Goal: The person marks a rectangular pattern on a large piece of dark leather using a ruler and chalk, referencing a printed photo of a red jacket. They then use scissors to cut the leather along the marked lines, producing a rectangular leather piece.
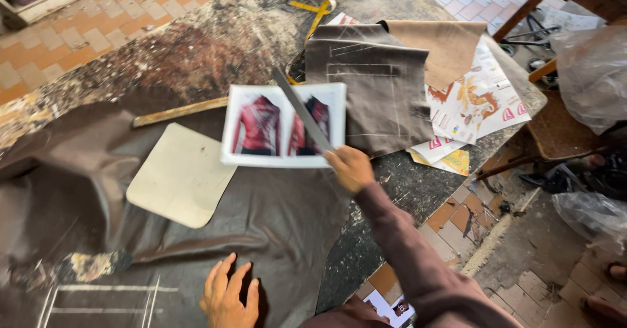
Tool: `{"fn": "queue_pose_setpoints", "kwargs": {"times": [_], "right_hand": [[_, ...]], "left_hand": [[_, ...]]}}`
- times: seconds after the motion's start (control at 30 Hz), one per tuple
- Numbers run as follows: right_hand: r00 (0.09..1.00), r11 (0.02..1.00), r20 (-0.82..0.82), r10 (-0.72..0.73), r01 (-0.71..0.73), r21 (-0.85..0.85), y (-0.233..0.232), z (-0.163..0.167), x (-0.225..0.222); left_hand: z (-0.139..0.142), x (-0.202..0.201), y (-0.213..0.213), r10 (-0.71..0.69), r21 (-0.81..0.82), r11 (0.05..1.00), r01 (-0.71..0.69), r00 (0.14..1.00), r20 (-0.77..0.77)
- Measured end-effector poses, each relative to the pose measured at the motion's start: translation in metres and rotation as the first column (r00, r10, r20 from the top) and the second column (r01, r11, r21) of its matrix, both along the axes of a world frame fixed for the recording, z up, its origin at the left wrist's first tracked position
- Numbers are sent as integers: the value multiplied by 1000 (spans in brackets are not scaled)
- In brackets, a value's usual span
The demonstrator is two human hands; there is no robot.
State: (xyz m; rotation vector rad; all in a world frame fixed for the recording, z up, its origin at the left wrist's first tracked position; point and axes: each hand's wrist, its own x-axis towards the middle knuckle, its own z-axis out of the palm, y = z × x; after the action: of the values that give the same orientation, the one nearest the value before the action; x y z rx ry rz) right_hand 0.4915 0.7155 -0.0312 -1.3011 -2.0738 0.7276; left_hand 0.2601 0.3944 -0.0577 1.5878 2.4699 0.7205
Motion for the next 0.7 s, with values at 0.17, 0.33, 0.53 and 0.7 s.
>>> {"fn": "queue_pose_setpoints", "kwargs": {"times": [0.17,0.33,0.53,0.7], "right_hand": [[996,998,-73,-49,46,-44,40,25,-96],[896,966,419,149,-222,132,27,75,-48],[637,924,769,-59,-256,283,41,85,43],[920,949,392,-30,-96,299,110,115,62]], "left_hand": [[-33,-14,10,-135,56,988,142,984,-112],[-50,-28,4,-178,111,972,205,960,-218],[-58,-29,12,-163,267,937,226,957,-238],[-45,-24,7,-162,119,974,192,961,-224]]}}
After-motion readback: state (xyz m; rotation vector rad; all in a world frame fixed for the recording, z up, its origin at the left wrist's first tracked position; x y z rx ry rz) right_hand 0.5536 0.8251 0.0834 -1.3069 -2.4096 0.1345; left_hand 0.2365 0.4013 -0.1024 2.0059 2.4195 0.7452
